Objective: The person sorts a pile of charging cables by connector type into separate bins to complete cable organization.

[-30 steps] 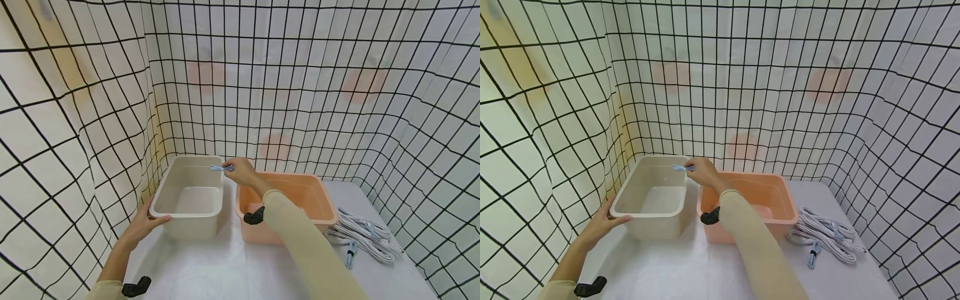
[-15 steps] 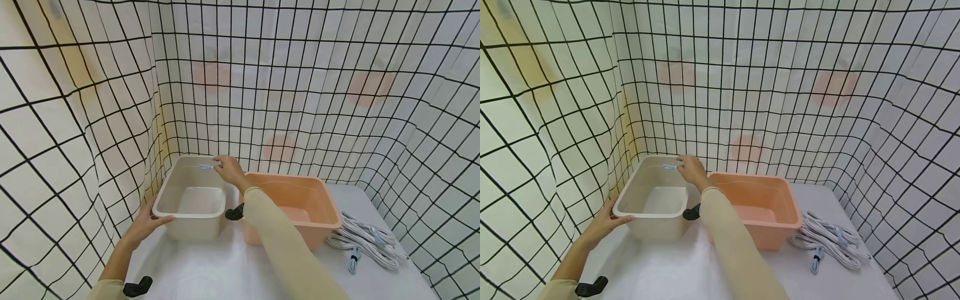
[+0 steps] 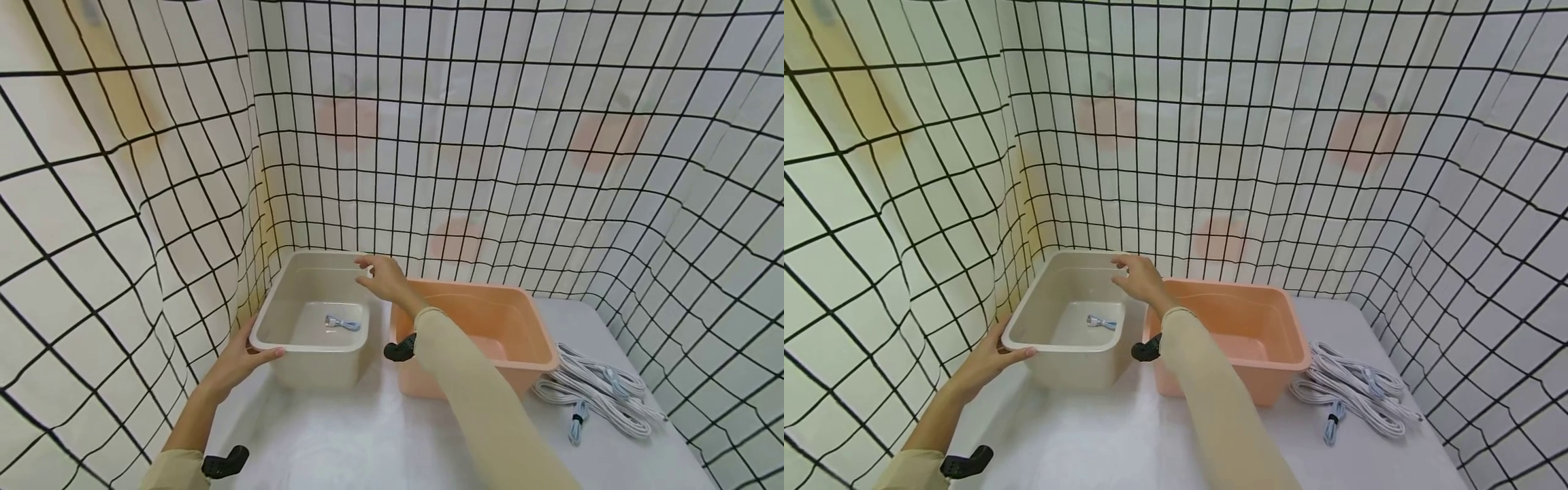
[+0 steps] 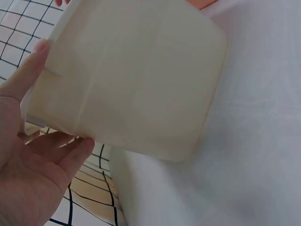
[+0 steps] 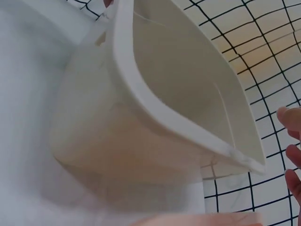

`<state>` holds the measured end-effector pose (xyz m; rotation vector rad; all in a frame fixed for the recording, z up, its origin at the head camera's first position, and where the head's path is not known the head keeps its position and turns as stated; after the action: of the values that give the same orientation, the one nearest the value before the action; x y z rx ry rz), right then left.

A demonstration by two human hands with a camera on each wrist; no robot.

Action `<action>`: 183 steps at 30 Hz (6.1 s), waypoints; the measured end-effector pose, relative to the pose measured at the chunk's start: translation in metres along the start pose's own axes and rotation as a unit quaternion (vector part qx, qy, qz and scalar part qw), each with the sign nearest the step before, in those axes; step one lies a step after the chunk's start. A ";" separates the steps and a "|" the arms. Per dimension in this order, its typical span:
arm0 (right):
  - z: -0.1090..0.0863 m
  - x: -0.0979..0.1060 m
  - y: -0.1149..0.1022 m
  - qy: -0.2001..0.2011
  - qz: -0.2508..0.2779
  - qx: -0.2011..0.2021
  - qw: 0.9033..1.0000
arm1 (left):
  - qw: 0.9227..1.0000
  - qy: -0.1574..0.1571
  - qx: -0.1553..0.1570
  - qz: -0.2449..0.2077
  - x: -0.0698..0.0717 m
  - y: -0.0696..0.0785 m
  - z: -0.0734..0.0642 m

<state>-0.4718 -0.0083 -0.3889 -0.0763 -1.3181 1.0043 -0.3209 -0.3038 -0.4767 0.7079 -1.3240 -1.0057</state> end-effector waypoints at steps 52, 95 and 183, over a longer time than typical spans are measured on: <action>-0.088 0.089 0.046 0.034 0.032 -0.042 0.998 | 1.000 -0.007 -0.004 0.003 -0.001 0.000 -0.002; -0.188 0.165 0.102 0.080 -0.023 -0.069 0.994 | 1.000 -0.005 -0.011 0.015 -0.002 0.001 -0.002; -0.425 0.178 0.284 0.214 -0.054 -0.356 0.908 | 1.000 -0.006 -0.006 0.012 -0.001 -0.001 -0.004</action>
<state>-0.2979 0.4798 -0.5470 -0.7333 -1.1977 0.3344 -0.3172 -0.3038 -0.4790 0.6765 -1.3333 -0.9987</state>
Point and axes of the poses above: each hand's wrist, its own z-axis towards the middle knuckle, its own x-axis out of the back of the hand, y = z × x, the point moved 4 cm from there along z, towards the middle knuckle, and after that the axes turned 4 degrees about z, right-handed, at the moved point
